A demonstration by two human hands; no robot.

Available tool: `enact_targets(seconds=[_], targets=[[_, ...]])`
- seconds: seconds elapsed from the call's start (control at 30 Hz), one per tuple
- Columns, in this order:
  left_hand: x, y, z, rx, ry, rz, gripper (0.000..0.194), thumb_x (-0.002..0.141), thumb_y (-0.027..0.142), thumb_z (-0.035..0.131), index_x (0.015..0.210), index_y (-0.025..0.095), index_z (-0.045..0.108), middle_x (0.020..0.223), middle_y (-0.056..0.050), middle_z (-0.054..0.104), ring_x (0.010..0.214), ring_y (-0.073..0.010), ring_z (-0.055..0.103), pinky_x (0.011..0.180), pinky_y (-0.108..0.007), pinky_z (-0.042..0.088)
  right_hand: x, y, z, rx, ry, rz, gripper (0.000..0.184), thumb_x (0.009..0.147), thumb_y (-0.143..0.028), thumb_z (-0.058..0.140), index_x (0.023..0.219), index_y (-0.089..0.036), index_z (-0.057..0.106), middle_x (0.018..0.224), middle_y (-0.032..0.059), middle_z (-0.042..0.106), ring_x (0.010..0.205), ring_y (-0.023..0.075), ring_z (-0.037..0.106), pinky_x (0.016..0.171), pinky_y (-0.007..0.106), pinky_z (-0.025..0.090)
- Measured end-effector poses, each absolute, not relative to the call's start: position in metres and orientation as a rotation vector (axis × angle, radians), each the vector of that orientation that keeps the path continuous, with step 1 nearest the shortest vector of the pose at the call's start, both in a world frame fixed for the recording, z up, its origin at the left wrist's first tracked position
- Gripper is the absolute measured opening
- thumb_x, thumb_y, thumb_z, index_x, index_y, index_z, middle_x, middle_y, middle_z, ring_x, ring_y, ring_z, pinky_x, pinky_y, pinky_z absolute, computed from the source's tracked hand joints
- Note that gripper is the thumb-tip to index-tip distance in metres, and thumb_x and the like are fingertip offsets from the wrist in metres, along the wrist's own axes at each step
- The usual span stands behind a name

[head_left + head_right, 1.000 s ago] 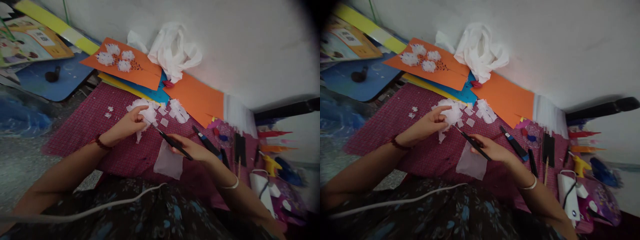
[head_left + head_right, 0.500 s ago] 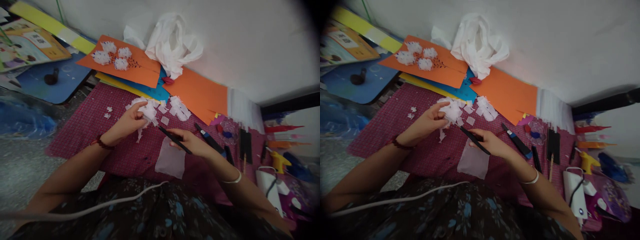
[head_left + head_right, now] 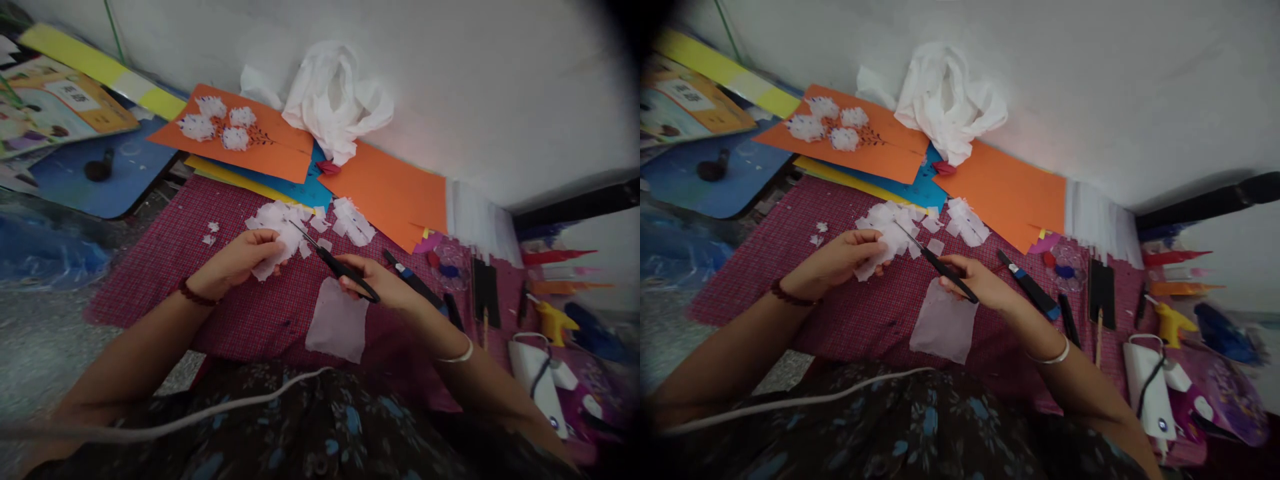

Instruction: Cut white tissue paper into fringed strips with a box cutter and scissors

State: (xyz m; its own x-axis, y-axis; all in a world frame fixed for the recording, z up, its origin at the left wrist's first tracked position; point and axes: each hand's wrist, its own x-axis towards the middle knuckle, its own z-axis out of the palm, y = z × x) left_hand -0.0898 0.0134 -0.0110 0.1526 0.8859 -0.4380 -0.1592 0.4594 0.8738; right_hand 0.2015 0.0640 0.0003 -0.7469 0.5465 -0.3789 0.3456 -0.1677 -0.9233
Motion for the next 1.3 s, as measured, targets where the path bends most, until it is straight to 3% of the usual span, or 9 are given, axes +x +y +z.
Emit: enact_targets(seconds=[0.1,0.17,0.27,0.53,0.83,0.97,1.3], targets=[[-0.088,0.014,-0.014,0.860,1.216,0.931,0.016,0.077,0.030,0.072,0.072,0.018,0.063,0.061,0.002,0.062,0.047,-0.0076,0.054,0.045,-0.018,0.041,0.203,0.067,0.007,-0.916,-2.095,1.984,0.078,0.087,-0.069,0.068,0.141,-0.015,0.052,0.094,0.0048,0.058,0.080,0.0160,0.055,0.070,0.029,0.050],[-0.088,0.014,-0.015,0.895,1.228,0.997,0.017,0.077,0.031,0.073,0.071,0.018,0.063,0.060,0.002,0.060,0.048,-0.0073,0.051,0.045,-0.018,0.039,0.205,0.069,0.012,-0.842,-2.197,1.967,0.086,0.088,-0.074,0.063,0.147,-0.013,0.048,0.105,0.0105,0.060,0.095,0.0221,0.058,0.085,0.037,0.052],[-0.088,0.014,-0.014,0.938,1.231,1.115,0.017,0.076,0.029,0.074,0.070,0.018,0.063,0.060,0.004,0.057,0.049,-0.0060,0.045,0.046,-0.018,0.034,0.211,0.072,0.017,-0.827,-2.258,1.980,0.088,0.089,-0.076,0.060,0.150,-0.013,0.047,0.110,0.0136,0.061,0.103,0.0264,0.058,0.094,0.042,0.051],[-0.087,0.013,-0.008,0.965,1.209,1.117,0.019,0.076,0.028,0.075,0.065,0.017,0.064,0.059,0.004,0.055,0.051,-0.0062,0.044,0.048,-0.019,0.033,0.213,0.073,0.014,-0.846,-2.357,1.980,0.086,0.089,-0.073,0.063,0.148,-0.012,0.048,0.113,0.0141,0.062,0.098,0.0238,0.059,0.088,0.038,0.053],[-0.088,0.017,-0.010,0.507,1.061,1.261,0.020,0.063,0.024,0.083,0.071,0.017,0.066,0.063,0.004,0.064,0.052,-0.0092,0.058,0.050,-0.021,0.048,0.227,0.073,0.005,-0.795,-2.164,2.054,0.073,0.091,-0.072,0.061,0.136,-0.015,0.054,0.095,0.0047,0.056,0.083,0.0169,0.054,0.070,0.029,0.046],[-0.087,0.017,-0.008,0.535,1.029,1.258,0.016,0.065,0.022,0.079,0.069,0.018,0.064,0.064,0.002,0.067,0.052,-0.0097,0.059,0.053,-0.024,0.053,0.235,0.070,0.005,-0.807,-2.136,2.042,0.071,0.092,-0.073,0.058,0.132,-0.014,0.056,0.095,0.0055,0.058,0.081,0.0171,0.054,0.070,0.030,0.046],[-0.085,0.012,-0.014,0.914,1.209,1.024,0.015,0.072,0.027,0.073,0.065,0.017,0.064,0.058,0.003,0.058,0.049,-0.0071,0.049,0.047,-0.019,0.038,0.211,0.067,0.013,-0.860,-2.416,1.913,0.082,0.091,-0.062,0.065,0.151,-0.009,0.045,0.125,0.0184,0.064,0.103,0.0260,0.062,0.089,0.039,0.053]])
